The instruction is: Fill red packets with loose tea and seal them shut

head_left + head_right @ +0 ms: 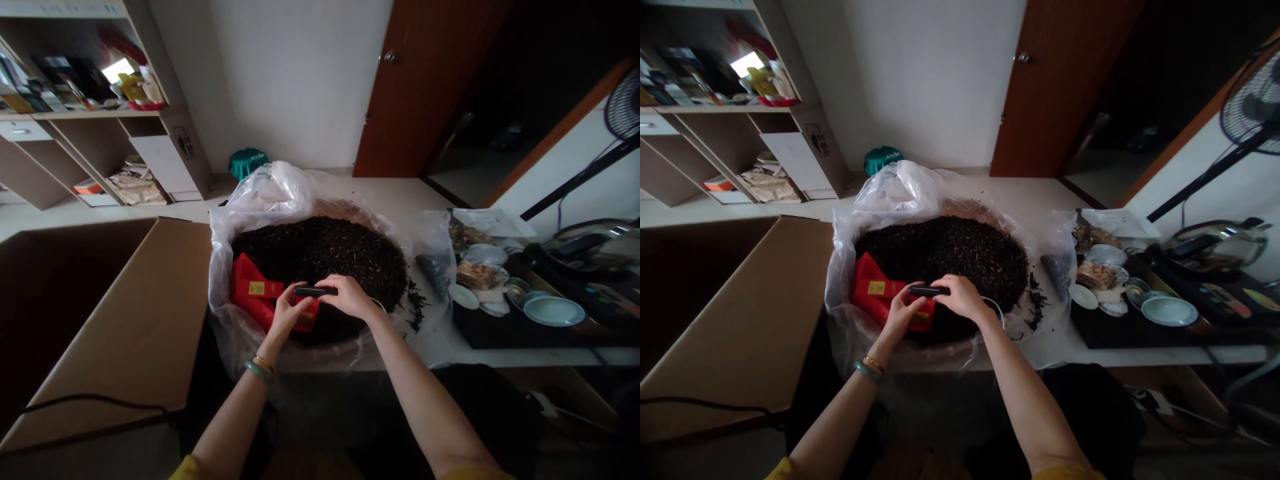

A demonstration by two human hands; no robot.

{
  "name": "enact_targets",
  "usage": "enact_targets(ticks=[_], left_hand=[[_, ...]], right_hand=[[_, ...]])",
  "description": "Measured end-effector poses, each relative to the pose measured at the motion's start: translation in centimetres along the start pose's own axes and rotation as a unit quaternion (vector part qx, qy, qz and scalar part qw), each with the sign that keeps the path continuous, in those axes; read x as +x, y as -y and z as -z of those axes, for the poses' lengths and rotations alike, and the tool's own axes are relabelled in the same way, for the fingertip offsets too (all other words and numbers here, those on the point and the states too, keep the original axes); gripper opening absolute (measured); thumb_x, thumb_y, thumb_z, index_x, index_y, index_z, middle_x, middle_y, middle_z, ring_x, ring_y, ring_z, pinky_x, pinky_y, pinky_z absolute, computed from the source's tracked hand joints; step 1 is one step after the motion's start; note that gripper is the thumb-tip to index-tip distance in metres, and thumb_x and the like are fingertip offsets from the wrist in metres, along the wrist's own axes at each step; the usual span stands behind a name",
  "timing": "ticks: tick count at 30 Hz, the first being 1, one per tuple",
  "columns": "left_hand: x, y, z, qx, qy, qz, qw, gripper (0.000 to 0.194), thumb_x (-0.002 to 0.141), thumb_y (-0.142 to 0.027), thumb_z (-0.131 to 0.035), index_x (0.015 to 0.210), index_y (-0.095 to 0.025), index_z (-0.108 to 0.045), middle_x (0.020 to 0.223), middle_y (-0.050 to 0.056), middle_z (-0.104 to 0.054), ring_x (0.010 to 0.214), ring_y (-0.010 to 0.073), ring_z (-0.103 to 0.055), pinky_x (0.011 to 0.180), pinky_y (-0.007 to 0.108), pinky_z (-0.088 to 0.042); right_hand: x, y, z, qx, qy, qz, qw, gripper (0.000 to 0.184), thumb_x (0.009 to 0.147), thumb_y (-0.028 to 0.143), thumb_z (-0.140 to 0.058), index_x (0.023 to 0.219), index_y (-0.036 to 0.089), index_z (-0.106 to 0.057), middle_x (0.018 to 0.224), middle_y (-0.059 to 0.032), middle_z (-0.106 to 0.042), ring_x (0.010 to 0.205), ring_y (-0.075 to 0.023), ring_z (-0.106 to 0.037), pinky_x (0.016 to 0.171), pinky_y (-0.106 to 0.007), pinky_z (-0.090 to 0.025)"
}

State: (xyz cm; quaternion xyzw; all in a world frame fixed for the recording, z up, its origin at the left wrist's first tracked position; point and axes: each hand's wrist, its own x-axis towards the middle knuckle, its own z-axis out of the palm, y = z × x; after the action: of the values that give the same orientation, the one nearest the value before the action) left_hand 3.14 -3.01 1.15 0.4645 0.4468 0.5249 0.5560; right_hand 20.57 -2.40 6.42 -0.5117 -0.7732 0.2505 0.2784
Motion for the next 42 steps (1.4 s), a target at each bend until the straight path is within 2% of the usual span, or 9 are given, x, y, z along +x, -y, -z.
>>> enact_targets(ticks=[4,13,21,26,31,34,37,39,42], left_hand=[[-0.1,-0.1,0.3,-0.001,-0.015,-0.019,1.0,0.035,0.064,-0.037,-0.075,0.091,-0.015,-0.069,0.084,0.004,-0.071,0.079,0.0165,-0.064,0.073,0.025,-0.048],[-0.4,0.1,0.6,-0.003,-0.031,-0.03,0.999,0.03,0.063,-0.037,-0.075,0.084,-0.016,-0.069,0.077,0.003,-0.069,0.072,0.0145,-0.061,0.067,0.023,-0.046],[0.1,0.1,0.0,-0.001,-0.021,0.01,1.0,0.055,0.052,-0.028,-0.081,0.102,-0.016,-0.063,0.087,0.003,-0.071,0.084,0.0177,-0.065,0.078,0.027,-0.049],[0.3,0.6,0.0,-0.028,-0.016,0.049,0.998,0.047,0.049,-0.033,-0.083,0.087,-0.014,-0.063,0.073,0.001,-0.069,0.069,0.0161,-0.065,0.068,0.026,-0.049],[0.1,0.5,0.1,-0.04,-0.042,0.043,0.997,0.042,0.054,-0.037,-0.081,0.085,-0.014,-0.065,0.073,0.001,-0.07,0.065,0.0146,-0.064,0.064,0.025,-0.049],[0.0,0.4,0.2,-0.046,-0.059,0.048,0.996,0.042,0.058,-0.039,-0.079,0.09,-0.015,-0.067,0.072,0.001,-0.07,0.062,0.0129,-0.062,0.059,0.023,-0.047],[0.0,0.7,0.2,-0.045,-0.083,0.044,0.994,0.034,0.061,-0.041,-0.077,0.079,-0.013,-0.069,0.067,0.001,-0.068,0.06,0.0118,-0.059,0.057,0.021,-0.044],[0.1,0.9,0.3,-0.043,-0.095,0.034,0.994,0.031,0.061,-0.041,-0.076,0.073,-0.013,-0.07,0.066,0.001,-0.067,0.061,0.0117,-0.058,0.057,0.021,-0.043],[0.1,1.0,0.4,-0.048,-0.093,0.032,0.994,0.031,0.061,-0.042,-0.076,0.071,-0.013,-0.07,0.063,0.0,-0.066,0.058,0.0116,-0.056,0.056,0.021,-0.042]], right_hand=[[-0.1,0.3,-0.4,-0.015,0.01,0.005,1.0,0.022,0.075,0.019,-0.07,0.096,0.024,-0.072,0.095,-0.0032,-0.071,0.087,-0.0192,-0.066,0.079,-0.03,-0.048],[-0.2,0.3,-1.1,-0.015,0.011,0.018,1.0,0.025,0.074,0.017,-0.071,0.098,0.025,-0.072,0.097,-0.003,-0.071,0.09,-0.0195,-0.066,0.083,-0.03,-0.048],[-0.1,-0.7,-1.0,0.025,0.005,-0.002,1.0,0.027,0.075,0.017,-0.07,0.101,0.023,-0.07,0.1,-0.0044,-0.07,0.092,-0.0196,-0.066,0.086,-0.033,-0.049],[-0.1,-1.5,-0.8,0.057,-0.005,-0.003,0.998,0.039,0.069,0.018,-0.075,0.107,0.02,-0.068,0.106,-0.0064,-0.069,0.098,-0.0209,-0.065,0.091,-0.035,-0.048],[0.1,-3.8,-0.3,0.099,-0.06,-0.044,0.992,0.037,0.075,0.024,-0.07,0.112,0.02,-0.065,0.111,-0.0073,-0.069,0.101,-0.0216,-0.064,0.09,-0.035,-0.05],[0.4,-5.9,-0.2,0.026,-0.093,-0.066,0.993,0.041,0.073,0.024,-0.072,0.113,0.02,-0.065,0.112,-0.0082,-0.068,0.102,-0.0231,-0.064,0.091,-0.037,-0.049],[0.6,-7.2,-0.5,-0.084,-0.106,-0.096,0.986,0.039,0.069,0.02,-0.074,0.107,0.02,-0.068,0.108,-0.0103,-0.069,0.1,-0.0261,-0.063,0.091,-0.04,-0.048],[0.6,-6.9,-1.2,-0.112,-0.142,-0.094,0.979,0.032,0.071,0.021,-0.072,0.103,0.02,-0.07,0.106,-0.011,-0.069,0.1,-0.0267,-0.062,0.09,-0.042,-0.047],[0.4,-4.8,-2.7,-0.015,-0.162,-0.035,0.986,0.023,0.08,0.03,-0.064,0.101,0.02,-0.07,0.096,-0.0083,-0.071,0.09,-0.0214,-0.064,0.082,-0.035,-0.05]])
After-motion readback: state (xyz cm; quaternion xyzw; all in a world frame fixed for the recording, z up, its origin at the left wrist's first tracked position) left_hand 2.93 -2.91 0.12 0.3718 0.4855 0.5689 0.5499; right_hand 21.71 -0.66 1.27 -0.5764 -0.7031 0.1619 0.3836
